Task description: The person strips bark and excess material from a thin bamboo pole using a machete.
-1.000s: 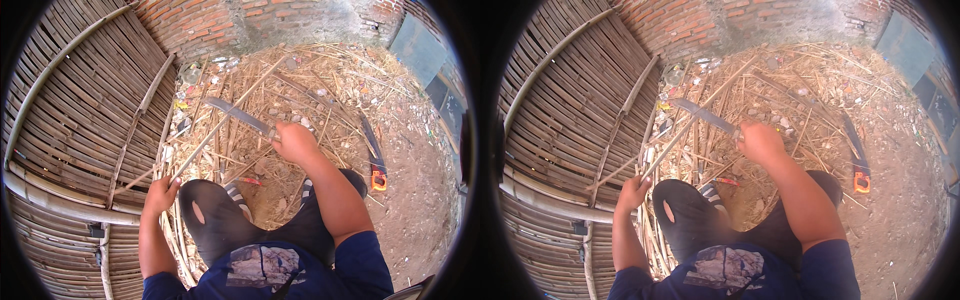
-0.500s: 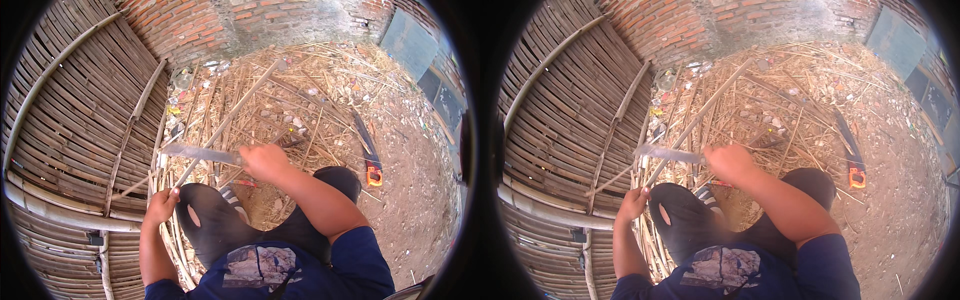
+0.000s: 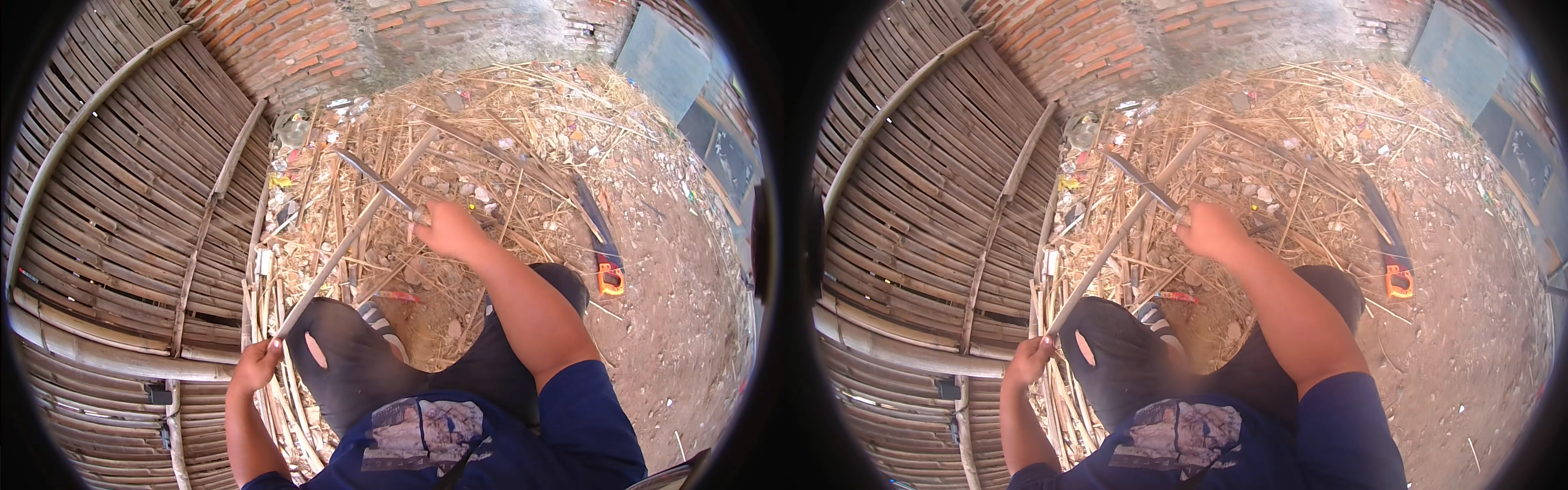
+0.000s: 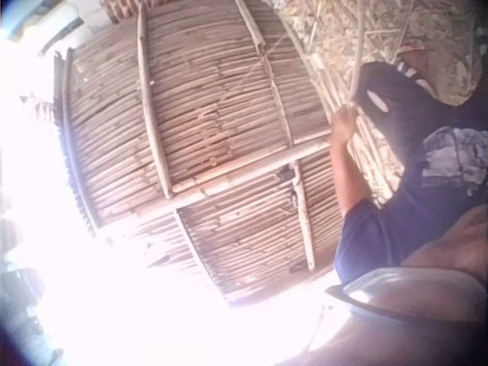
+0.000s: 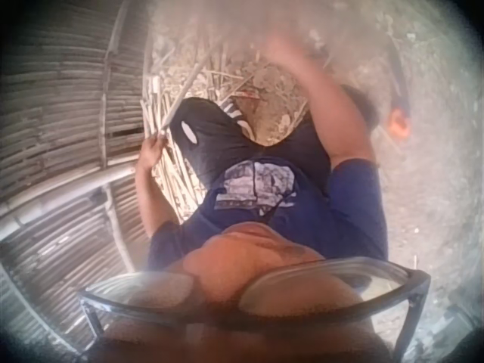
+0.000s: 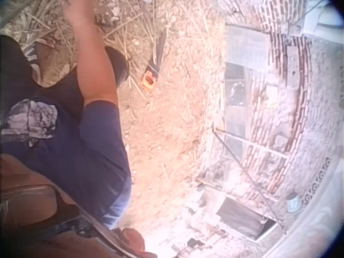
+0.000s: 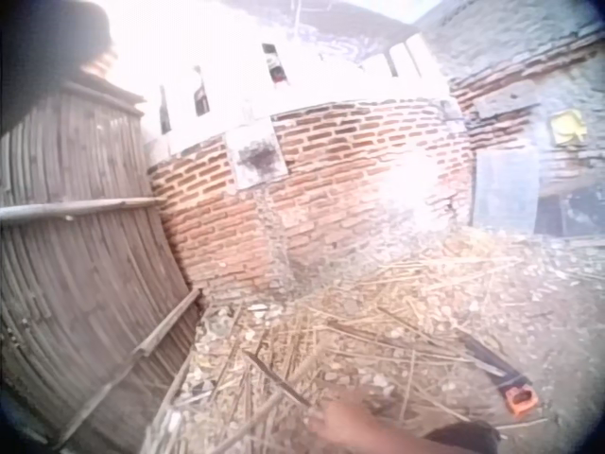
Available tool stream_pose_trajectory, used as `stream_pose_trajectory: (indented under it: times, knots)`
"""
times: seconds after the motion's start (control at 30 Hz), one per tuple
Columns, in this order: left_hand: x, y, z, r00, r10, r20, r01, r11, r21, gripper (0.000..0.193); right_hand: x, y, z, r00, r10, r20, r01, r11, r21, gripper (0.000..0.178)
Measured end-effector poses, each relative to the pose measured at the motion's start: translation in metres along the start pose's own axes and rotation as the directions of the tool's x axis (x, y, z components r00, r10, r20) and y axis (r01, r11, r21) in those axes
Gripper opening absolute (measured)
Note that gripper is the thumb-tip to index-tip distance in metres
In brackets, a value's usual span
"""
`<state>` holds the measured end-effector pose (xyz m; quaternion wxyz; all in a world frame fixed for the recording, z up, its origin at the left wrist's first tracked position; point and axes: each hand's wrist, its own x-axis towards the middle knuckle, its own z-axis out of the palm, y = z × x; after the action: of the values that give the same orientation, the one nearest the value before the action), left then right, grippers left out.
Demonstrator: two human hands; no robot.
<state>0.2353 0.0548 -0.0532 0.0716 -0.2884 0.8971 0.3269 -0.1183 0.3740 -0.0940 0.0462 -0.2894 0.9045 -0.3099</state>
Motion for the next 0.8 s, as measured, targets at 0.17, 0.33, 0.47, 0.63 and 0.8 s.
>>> stream_pose_trajectory:
  times: [0.17, 0.33, 0.47, 0.63, 0.8]
  knots:
    - [0.000, 0.007, 0.006, 0.999, 0.039, -0.019, -0.040, 0.998, -0.050, 0.056, -0.029, -0.046, -0.012, 0.985, -0.153, 0.082, 0.161, 0.981, -0.105, 0.025]
    - [-0.001, 0.016, 0.001, 0.998, 0.069, -0.013, -0.069, 0.993, -0.090, 0.052, -0.032, -0.041, 0.008, 0.927, -0.370, 0.059, 0.373, 0.899, -0.228, 0.026]
    - [-0.023, -0.005, -0.015, 0.999, -0.033, 0.003, 0.033, 0.999, -0.026, 0.052, 0.006, -0.003, -0.022, 0.999, 0.013, -0.046, -0.022, 0.979, -0.204, 0.028]
    - [-0.030, -0.028, -0.018, 1.000, -0.010, -0.009, 0.010, 0.999, 0.048, 0.060, 0.003, 0.007, -0.048, 0.981, 0.180, -0.068, -0.190, 0.963, -0.189, 0.028]
    - [-0.030, -0.025, -0.006, 0.999, -0.033, -0.036, 0.034, 0.999, 0.034, 0.058, -0.012, -0.011, -0.032, 0.999, 0.027, 0.038, -0.022, 0.992, -0.122, 0.027]
